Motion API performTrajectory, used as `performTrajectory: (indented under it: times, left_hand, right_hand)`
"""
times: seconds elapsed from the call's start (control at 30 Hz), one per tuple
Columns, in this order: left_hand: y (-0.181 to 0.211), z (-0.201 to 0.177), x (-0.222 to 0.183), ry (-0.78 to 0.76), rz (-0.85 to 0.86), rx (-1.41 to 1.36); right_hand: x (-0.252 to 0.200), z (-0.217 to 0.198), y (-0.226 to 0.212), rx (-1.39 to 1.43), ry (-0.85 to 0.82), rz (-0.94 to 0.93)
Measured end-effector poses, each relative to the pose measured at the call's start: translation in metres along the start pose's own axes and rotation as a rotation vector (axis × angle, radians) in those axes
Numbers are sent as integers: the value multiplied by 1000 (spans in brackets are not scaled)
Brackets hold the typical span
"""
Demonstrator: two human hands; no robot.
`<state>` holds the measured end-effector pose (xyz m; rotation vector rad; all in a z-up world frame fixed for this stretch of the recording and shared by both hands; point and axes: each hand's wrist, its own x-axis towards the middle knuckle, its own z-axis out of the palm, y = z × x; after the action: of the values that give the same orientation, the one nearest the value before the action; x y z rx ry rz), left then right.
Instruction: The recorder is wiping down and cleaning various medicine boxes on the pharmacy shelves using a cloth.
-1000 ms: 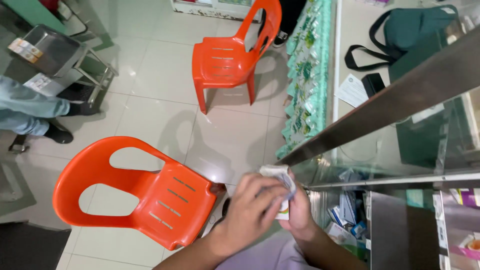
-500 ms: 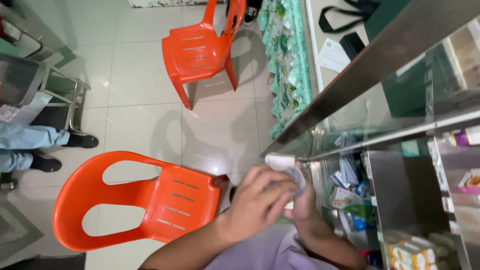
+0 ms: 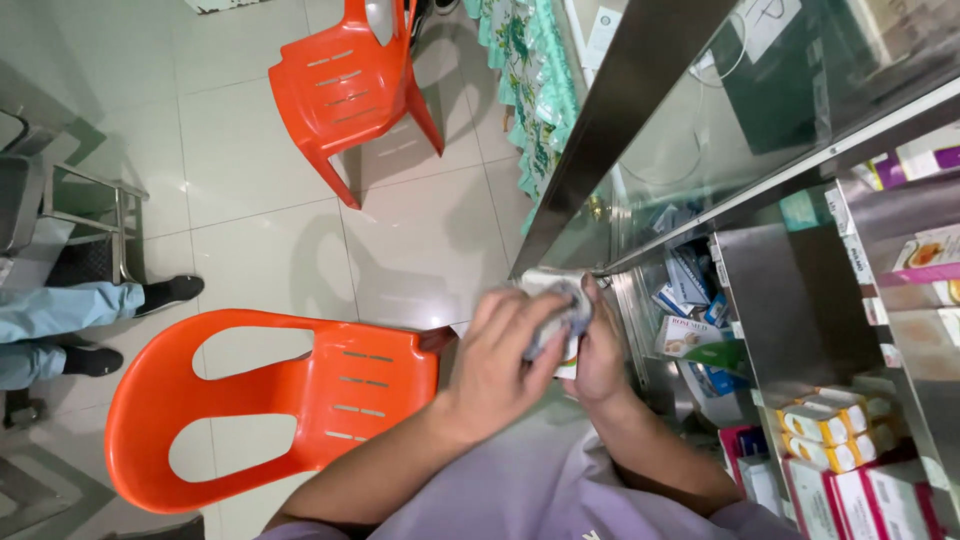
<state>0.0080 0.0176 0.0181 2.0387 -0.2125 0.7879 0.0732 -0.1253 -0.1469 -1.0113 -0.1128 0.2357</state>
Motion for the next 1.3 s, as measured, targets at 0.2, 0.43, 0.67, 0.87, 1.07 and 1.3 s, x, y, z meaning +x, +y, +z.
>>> performTrajectory:
  times: [0.2, 0.43, 0.67, 0.87, 1.07, 1.3]
  left_hand:
    - [16, 16, -23, -6, -62, -39]
    - [28, 46, -8, 86, -17, 84]
    - [27, 52, -20, 93, -125, 47]
    - [30, 80, -15, 152, -98, 111]
    - [43, 74, -28, -33, -113, 130]
    - [41, 83, -3, 62, -113, 203]
  right_hand:
    - [1, 43, -67, 186, -1, 186]
    - [3, -2, -47, 179, -49, 197]
    - [7, 6, -86, 221, -84, 271]
    - [-8, -32, -38, 181, -77, 314]
    - [17, -12, -107, 219, -216, 379]
    - [17, -17, -95, 209, -139, 391]
